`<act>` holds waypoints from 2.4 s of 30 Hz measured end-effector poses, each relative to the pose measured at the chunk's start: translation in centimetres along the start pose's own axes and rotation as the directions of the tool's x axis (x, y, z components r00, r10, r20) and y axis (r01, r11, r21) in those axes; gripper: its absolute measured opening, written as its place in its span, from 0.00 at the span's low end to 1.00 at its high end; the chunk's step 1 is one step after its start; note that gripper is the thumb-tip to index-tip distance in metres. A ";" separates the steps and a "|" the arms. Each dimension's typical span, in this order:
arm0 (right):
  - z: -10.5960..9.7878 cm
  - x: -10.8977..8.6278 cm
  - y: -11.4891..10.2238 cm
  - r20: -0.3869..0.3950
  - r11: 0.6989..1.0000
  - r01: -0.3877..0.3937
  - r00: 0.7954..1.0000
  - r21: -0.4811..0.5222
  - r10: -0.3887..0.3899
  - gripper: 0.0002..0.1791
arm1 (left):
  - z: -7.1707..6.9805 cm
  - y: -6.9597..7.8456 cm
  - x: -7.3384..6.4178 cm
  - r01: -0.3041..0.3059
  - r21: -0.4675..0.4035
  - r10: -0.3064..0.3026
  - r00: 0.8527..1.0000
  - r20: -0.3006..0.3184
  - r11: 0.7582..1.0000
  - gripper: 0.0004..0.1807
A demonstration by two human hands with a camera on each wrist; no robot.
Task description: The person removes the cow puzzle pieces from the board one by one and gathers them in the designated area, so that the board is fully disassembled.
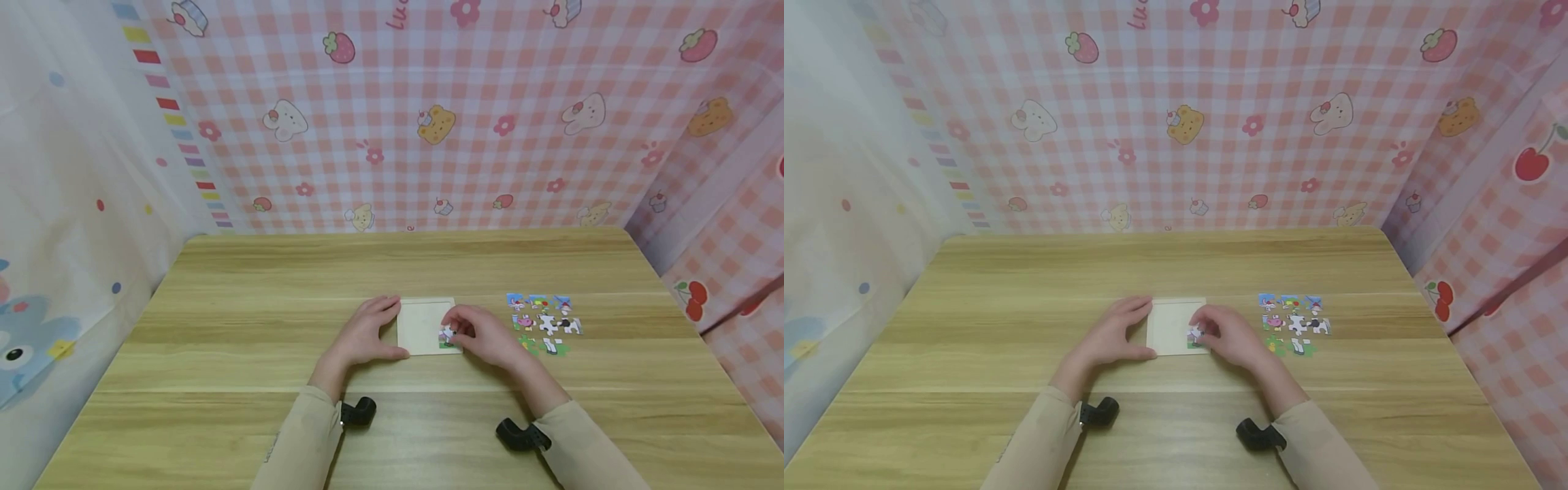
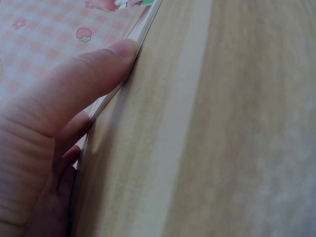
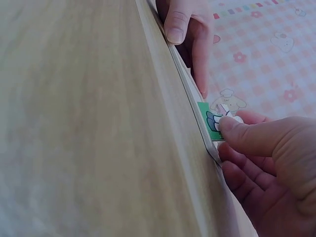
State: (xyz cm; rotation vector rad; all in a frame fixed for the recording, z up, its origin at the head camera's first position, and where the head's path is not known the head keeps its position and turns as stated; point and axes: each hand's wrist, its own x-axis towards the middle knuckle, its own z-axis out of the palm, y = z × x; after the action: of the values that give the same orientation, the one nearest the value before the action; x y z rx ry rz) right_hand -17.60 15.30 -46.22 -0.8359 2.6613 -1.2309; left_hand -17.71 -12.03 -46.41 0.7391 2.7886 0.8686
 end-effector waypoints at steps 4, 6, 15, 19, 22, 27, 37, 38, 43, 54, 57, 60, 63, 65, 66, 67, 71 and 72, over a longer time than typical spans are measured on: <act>0.0 -0.1 0.1 -0.009 1.000 0.003 1.000 0.025 -0.002 0.12 | 0.0 0.0 0.0 0.005 0.001 -0.005 1.000 0.003 1.000 0.54; 0.0 -0.2 0.1 -0.020 0.999 0.002 1.000 0.048 -0.001 0.11 | 0.0 0.0 0.0 0.001 0.000 -0.001 1.000 0.000 1.000 0.54; -1.1 -1.2 0.1 -0.082 0.994 -0.006 0.997 0.105 0.015 0.12 | 0.2 -0.3 0.1 -0.005 -0.002 0.005 1.000 -0.003 1.000 0.54; -1.9 -2.0 0.3 -0.095 0.998 -0.012 0.995 0.065 0.018 0.11 | 0.2 -0.3 0.1 -0.001 -0.011 0.001 1.000 -0.005 1.000 0.54; -2.6 -2.8 0.6 -0.108 0.999 -0.008 0.994 0.031 0.011 0.10 | 0.3 -0.4 0.1 0.001 -0.008 -0.001 1.000 -0.006 1.000 0.54; -3.6 -4.2 1.4 -0.143 0.999 -0.019 0.989 0.039 0.025 0.11 | 0.3 -0.4 0.1 -0.005 -0.008 0.005 1.000 -0.008 1.000 0.54; -5.7 -6.7 2.8 -0.203 0.998 -0.051 0.977 0.043 0.059 0.11 | 0.1 -0.4 0.0 -0.016 -0.022 0.016 1.000 -0.007 1.000 0.54; -5.9 -6.9 2.9 -0.210 0.998 -0.047 0.976 0.046 0.056 0.11 | 0.1 -0.4 0.0 -0.016 -0.020 0.016 1.000 -0.007 1.000 0.53; -7.0 -8.0 3.5 -0.227 0.997 -0.042 0.972 0.062 0.055 0.12 | 0.1 -0.4 0.0 -0.012 -0.013 0.012 1.000 -0.006 1.000 0.54; -9.3 -10.2 5.6 -0.257 0.994 -0.111 0.960 0.002 0.108 0.11 | 0.2 -0.3 0.0 -0.012 -0.009 0.012 1.000 -0.006 1.000 0.54; -9.9 -10.7 6.0 -0.273 0.990 -0.143 0.953 -0.016 0.134 0.10 | 0.2 -0.4 0.1 -0.009 -0.011 0.009 1.000 -0.005 1.000 0.54; -10.4 -11.1 6.3 -0.281 0.987 -0.159 0.948 -0.018 0.147 0.09 | 0.2 -0.4 0.0 -0.004 -0.017 0.004 1.000 -0.006 1.000 0.54; -10.9 -11.5 6.6 -0.282 0.985 -0.170 0.946 -0.019 0.158 0.09 | 0.2 -0.4 0.0 -0.003 -0.019 0.003 1.000 -0.006 1.000 0.54; -11.1 -11.8 6.9 -0.276 0.981 -0.189 0.946 -0.033 0.173 0.09 | 0.1 -0.4 0.0 -0.007 -0.020 0.006 1.000 -0.007 1.000 0.54; -11.2 -11.9 7.0 -0.273 0.980 -0.197 0.945 -0.036 0.180 0.09 | 0.1 -0.4 0.0 -0.008 -0.020 0.008 1.000 -0.007 1.000 0.54; -11.4 -12.0 7.1 -0.270 0.978 -0.203 0.945 -0.039 0.185 0.09 | 0.1 -0.4 0.0 -0.010 -0.018 0.010 1.000 -0.006 1.000 0.54; -11.9 -12.5 7.6 -0.247 0.975 -0.219 0.948 -0.039 0.203 0.09 | 0.2 -0.4 0.1 -0.012 -0.007 0.012 1.000 -0.007 1.000 0.54; -12.0 -12.6 7.7 -0.241 0.974 -0.221 0.948 -0.039 0.206 0.09 | 0.2 -0.4 0.1 -0.011 -0.003 0.011 1.000 -0.005 1.000 0.54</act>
State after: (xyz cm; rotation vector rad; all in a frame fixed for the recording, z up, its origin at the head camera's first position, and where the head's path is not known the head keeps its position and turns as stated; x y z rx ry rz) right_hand -13.96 33.99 -45.58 -0.4129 2.8968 -1.2654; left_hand -17.90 -12.19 -46.83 0.7535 2.7898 0.8777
